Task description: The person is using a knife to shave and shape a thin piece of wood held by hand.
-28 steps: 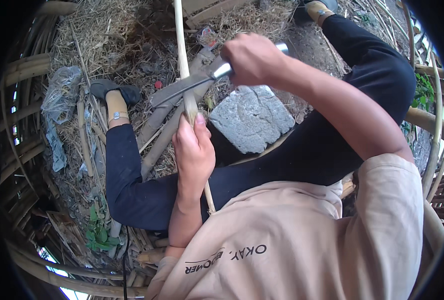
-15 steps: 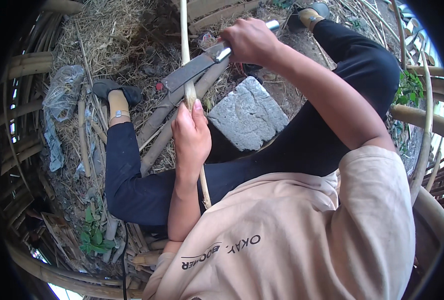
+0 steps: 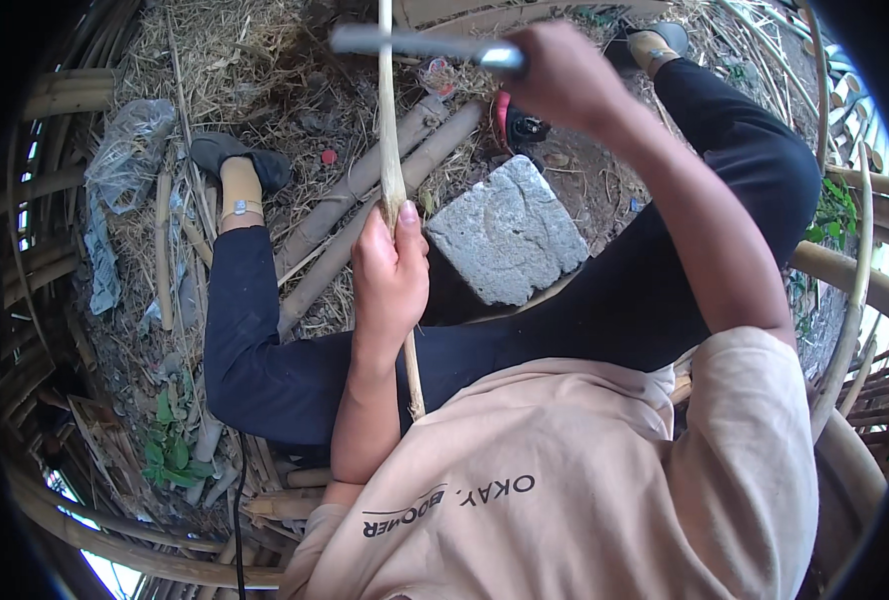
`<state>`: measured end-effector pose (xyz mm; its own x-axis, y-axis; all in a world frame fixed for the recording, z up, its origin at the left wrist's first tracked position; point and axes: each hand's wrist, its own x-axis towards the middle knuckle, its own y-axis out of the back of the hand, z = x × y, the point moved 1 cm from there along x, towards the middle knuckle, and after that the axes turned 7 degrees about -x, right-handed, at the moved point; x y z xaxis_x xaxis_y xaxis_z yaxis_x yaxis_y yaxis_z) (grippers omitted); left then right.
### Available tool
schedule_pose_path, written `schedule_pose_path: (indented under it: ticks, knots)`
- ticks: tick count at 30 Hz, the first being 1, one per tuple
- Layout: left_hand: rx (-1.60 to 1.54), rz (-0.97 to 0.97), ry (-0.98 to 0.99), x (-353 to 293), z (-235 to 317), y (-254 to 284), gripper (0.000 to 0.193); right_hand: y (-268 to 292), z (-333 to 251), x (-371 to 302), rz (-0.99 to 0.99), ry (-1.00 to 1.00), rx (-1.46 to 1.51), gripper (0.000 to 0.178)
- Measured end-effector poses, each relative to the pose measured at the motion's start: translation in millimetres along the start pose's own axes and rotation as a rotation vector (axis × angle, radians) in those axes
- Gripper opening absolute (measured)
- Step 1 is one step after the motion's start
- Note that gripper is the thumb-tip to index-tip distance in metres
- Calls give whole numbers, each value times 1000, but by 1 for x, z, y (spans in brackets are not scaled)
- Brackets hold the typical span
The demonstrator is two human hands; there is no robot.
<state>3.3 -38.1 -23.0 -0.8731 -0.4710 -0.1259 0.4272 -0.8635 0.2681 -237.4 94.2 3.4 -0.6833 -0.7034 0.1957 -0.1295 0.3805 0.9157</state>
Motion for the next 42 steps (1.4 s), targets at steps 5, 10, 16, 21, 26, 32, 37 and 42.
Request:
schedule_pose_path:
  ticks: [5, 10, 16, 21, 26, 32, 37, 42]
  knots:
    - [-266, -85, 78, 1, -8, -1, 28, -13, -39, -20, -267, 135, -78, 16]
    - [-430, -126, 228, -4, 7, -8, 30, -31, -29, -24, -235, 127, -71, 12]
    - [-541, -180, 361, -1, 17, -4, 35, -26, -6, -1, -148, 100, -214, 17]
    - [-689, -278, 409, -11, 22, -3, 31, 4, 53, 30, 91, -194, -332, 31]
    - [-780, -300, 395, -5, 18, -3, 27, 27, 33, 12, 24, -126, -258, 40]
    - [-438, -176, 169, -3, 8, 3, 25, 3, -25, -7, -285, 55, -59, 22]
    - [-640, -223, 351, -1, 15, 12, 20, -8, -36, -22, -332, 171, -6, 14]
    - [-847, -191, 390, -5, 19, 1, 21, -13, -45, -31, -301, 169, -44, 13]
